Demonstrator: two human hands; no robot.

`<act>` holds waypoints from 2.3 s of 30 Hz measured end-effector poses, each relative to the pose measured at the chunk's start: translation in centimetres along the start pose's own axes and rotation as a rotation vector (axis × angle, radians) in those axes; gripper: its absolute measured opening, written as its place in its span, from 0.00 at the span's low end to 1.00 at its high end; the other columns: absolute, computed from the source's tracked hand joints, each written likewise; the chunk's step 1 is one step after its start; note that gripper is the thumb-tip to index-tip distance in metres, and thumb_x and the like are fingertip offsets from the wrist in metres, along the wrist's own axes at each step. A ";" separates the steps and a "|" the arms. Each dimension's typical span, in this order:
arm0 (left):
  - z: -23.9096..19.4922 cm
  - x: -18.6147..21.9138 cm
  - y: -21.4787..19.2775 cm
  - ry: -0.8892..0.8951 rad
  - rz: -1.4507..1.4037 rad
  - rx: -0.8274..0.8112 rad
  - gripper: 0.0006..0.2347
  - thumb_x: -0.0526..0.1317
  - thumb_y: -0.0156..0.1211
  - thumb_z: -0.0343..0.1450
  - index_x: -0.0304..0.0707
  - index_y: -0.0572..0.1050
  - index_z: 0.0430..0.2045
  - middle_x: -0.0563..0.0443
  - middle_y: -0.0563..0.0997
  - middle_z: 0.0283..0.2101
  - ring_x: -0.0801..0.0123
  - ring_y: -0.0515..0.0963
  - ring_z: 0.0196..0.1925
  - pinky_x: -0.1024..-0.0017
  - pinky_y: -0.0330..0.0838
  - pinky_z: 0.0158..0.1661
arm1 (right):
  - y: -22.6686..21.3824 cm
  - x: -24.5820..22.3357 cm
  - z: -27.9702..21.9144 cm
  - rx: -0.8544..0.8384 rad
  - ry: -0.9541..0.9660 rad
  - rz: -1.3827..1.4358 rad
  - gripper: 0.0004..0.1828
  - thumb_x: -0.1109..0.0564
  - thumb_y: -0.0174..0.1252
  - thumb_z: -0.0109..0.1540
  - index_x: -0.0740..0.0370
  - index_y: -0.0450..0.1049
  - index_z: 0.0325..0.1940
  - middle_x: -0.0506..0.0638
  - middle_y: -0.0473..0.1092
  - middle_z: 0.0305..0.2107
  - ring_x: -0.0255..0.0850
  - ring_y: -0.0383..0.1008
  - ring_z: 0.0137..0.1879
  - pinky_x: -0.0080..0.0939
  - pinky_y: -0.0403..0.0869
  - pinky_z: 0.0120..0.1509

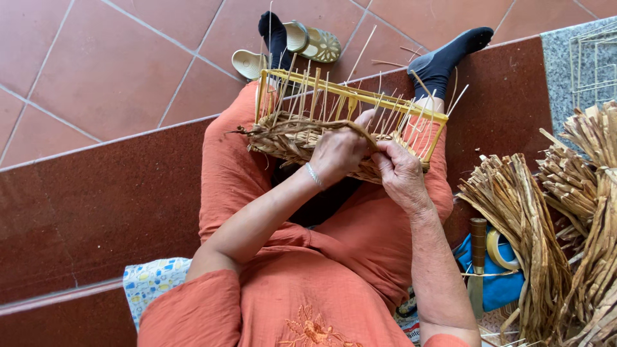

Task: The person weaves dried palm leaves into a rectangular basket frame, interlacing strands through vertical supports. They occasionally use scissors to trim excess material and continue weaving along the basket's edge.

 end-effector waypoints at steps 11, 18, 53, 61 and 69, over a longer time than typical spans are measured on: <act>-6.1 -5.6 2.2 -0.576 -1.491 0.211 0.14 0.41 0.47 0.75 0.26 0.76 0.32 0.37 0.85 0.36 0.59 0.86 0.40 0.65 0.81 0.47 | 0.6 -1.8 1.1 0.111 -0.091 -0.056 0.10 0.67 0.66 0.61 0.62 0.80 0.46 0.50 0.77 0.36 0.38 0.78 0.40 0.36 0.75 0.43; -7.2 1.7 -5.9 0.242 -0.491 0.126 0.15 0.41 0.56 0.75 0.33 0.77 0.53 0.43 0.71 0.66 0.58 0.69 0.70 0.61 0.67 0.67 | 1.7 -1.1 1.7 0.016 -0.070 -0.104 0.06 0.63 0.67 0.60 0.60 0.82 0.41 0.50 0.78 0.34 0.41 0.78 0.40 0.41 0.75 0.47; -13.4 -18.0 -18.8 -0.396 -0.160 -0.090 0.07 0.35 0.69 0.78 0.27 0.82 0.42 0.56 0.79 0.31 0.83 0.74 0.33 0.81 0.69 0.38 | -6.2 20.6 -41.3 0.567 1.259 0.023 0.09 0.53 0.64 0.65 0.61 0.77 0.44 0.52 0.79 0.31 0.35 0.78 0.33 0.34 0.77 0.36; -13.4 -16.8 -19.7 -0.433 -0.264 -0.112 0.08 0.36 0.62 0.77 0.26 0.81 0.41 0.53 0.80 0.34 0.78 0.76 0.36 0.78 0.71 0.39 | 1.1 18.8 -44.6 0.332 1.171 -0.335 0.25 0.49 0.71 0.55 0.59 0.72 0.51 0.60 0.78 0.36 0.57 0.79 0.42 0.55 0.75 0.48; -15.3 -17.2 -21.7 -0.385 -0.627 -0.173 0.15 0.33 0.63 0.72 0.27 0.76 0.53 0.48 0.85 0.39 0.72 0.83 0.38 0.72 0.79 0.41 | -1.4 21.2 -43.5 0.323 1.003 -0.354 0.28 0.52 0.72 0.54 0.64 0.69 0.53 0.57 0.75 0.34 0.52 0.76 0.40 0.53 0.74 0.51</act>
Point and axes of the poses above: each hand's wrist, its own z-axis towards the middle knuckle, its own y-axis out of the palm, x = y × z, the point moved 9 cm from there along z, towards the middle knuckle
